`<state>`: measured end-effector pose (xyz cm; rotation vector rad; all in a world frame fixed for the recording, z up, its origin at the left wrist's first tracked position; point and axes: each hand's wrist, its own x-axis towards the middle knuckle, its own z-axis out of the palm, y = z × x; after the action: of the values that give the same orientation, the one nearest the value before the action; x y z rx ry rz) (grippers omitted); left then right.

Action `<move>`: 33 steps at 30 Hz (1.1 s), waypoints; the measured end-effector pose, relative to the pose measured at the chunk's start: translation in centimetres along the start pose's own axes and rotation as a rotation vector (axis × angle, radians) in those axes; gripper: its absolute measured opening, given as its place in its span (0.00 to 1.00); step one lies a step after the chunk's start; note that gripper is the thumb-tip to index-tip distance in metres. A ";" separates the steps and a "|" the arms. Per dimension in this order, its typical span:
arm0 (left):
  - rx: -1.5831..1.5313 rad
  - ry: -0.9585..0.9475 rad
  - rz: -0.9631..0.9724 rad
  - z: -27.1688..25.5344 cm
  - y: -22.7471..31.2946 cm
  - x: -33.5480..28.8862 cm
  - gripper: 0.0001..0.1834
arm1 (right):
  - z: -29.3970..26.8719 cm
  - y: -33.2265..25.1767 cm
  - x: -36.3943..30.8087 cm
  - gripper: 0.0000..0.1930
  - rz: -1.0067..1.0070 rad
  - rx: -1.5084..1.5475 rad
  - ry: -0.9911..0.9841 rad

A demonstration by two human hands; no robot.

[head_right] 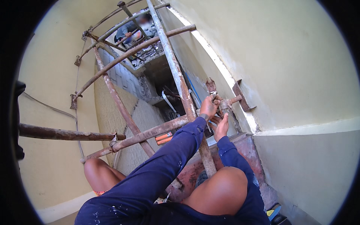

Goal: The person assembles a metal scaffolding structure by attaching metal clamps to vertical poles using a wrench. They tighten the bolts to secure the clamps in place.

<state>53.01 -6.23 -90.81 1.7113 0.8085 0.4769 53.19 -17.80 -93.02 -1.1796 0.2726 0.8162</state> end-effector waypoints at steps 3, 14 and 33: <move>-0.004 -0.026 -0.011 -0.5 1.1 0.0 0.10 | -1.2 0.8 -0.4 0.34 0.084 0.021 -0.072; -0.201 -0.157 -0.067 -0.5 0.7 0.8 0.18 | -1.1 1.2 -0.9 0.19 0.148 0.011 -0.528; 0.092 -0.164 -0.125 -1.9 2.8 0.6 0.30 | -1.3 -1.1 -1.5 0.20 -0.591 -1.040 -0.148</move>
<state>52.95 -4.89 -87.66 1.7462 0.8230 0.2140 53.17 -19.72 -91.91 -2.0086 -0.6912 0.4876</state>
